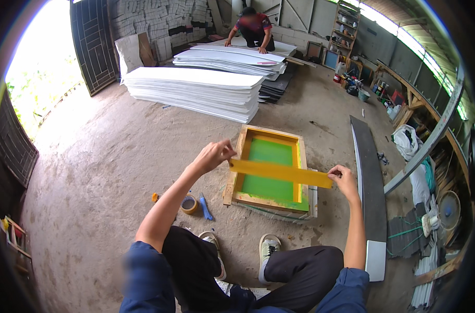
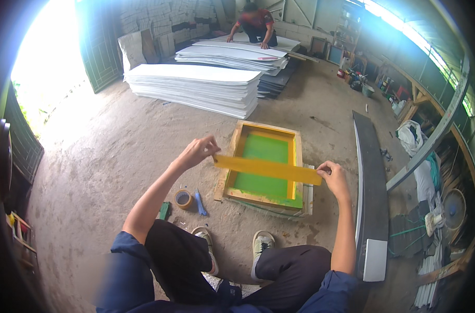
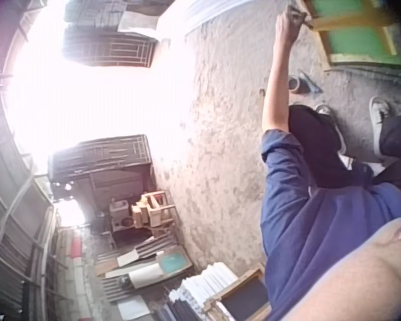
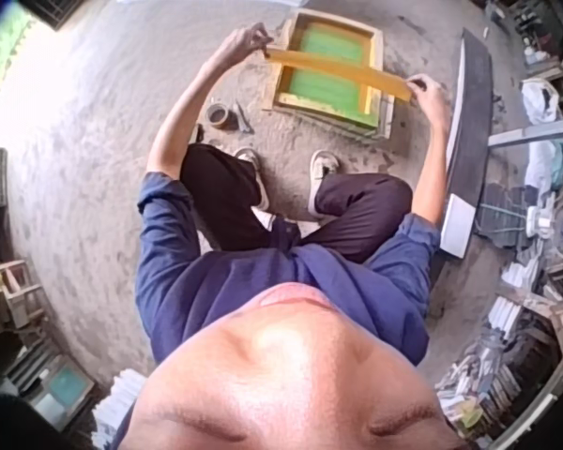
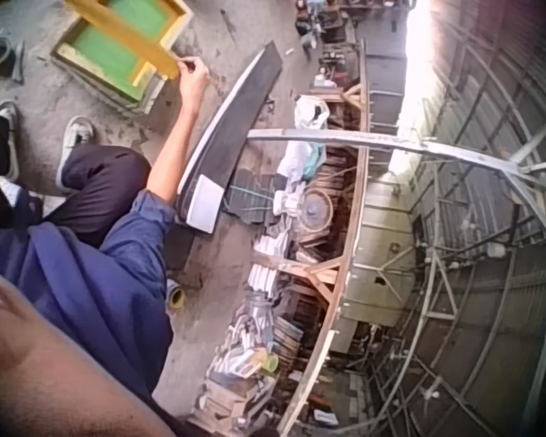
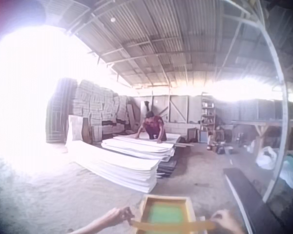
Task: The person applies yellow tape around the edges of a wooden frame with a green interior. They use a utility knife to cut the tape and smooth it down along the frame's perimeter.
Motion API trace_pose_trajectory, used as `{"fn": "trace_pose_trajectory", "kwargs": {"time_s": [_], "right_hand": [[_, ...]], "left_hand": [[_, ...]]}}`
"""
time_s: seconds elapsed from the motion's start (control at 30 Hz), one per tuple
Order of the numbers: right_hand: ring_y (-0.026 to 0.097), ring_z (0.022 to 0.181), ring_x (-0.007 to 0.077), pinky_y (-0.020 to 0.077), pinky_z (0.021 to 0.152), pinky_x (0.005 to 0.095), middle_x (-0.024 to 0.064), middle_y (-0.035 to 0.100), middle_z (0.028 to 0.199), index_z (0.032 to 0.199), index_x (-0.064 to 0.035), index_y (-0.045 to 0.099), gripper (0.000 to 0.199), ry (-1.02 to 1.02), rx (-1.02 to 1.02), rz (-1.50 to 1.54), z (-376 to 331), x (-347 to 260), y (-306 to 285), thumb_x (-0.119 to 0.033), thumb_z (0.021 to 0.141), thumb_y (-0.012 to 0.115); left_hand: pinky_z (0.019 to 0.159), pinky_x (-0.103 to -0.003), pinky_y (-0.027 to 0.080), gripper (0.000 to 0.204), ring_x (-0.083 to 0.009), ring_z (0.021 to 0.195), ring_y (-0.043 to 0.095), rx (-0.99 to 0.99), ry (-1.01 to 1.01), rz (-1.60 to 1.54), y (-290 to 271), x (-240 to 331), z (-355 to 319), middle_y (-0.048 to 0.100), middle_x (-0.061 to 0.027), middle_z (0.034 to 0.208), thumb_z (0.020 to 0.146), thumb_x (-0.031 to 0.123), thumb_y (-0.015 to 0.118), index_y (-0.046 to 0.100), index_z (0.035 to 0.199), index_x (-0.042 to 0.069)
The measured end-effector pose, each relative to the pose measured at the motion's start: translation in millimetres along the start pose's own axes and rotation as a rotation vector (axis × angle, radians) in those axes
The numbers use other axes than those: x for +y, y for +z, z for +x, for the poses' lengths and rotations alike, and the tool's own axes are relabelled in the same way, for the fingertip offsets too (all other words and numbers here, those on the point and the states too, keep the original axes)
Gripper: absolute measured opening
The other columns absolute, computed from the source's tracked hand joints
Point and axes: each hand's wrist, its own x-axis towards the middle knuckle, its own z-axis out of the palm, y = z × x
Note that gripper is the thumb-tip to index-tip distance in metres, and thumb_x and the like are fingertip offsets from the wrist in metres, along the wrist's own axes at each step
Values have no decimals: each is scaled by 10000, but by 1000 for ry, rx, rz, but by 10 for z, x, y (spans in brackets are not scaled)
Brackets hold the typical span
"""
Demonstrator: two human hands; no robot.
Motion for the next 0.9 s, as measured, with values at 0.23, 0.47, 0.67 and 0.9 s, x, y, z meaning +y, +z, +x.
{"fn": "trace_pose_trajectory", "kwargs": {"time_s": [0.23, 0.47, 0.67, 0.9], "right_hand": [[586, 680, 161, 447, 621, 290, 107, 637, 738, 830, -36, 645, 110, 37, 97, -25, 49, -75, -42, -49, 729, 685], [546, 761, 198, 448, 725, 316, 103, 630, 778, 835, -67, 656, 126, 119, 150, 20, 41, -184, -104, -87, 720, 703], [437, 975, 249, 374, 892, 350, 62, 622, 792, 805, -107, 680, 132, 17, 343, -169, 74, -241, -128, -180, 709, 733], [518, 833, 196, 425, 797, 329, 48, 640, 752, 804, -94, 694, 142, 49, 117, -83, 154, -77, -205, -174, 697, 743]], "left_hand": [[763, -342, 452, 301, -182, 758, 584, -25, -49, 32, 21, 127, 3, 661, -46, 760, 831, 318, 641, 587, 995, 71], [815, -341, 436, 193, -181, 920, 520, 7, 5, 53, 18, 25, 15, 651, -23, 861, 802, 282, 667, 645, 867, 101], [838, -366, 431, 169, -196, 993, 460, 313, 161, 186, 80, 3, 56, 629, -23, 890, 810, 251, 666, 642, 888, 103], [641, -291, 499, 213, -140, 660, 625, 65, -78, -64, -64, 156, 37, 672, -89, 724, 772, 226, 709, 669, 843, 30]]}}
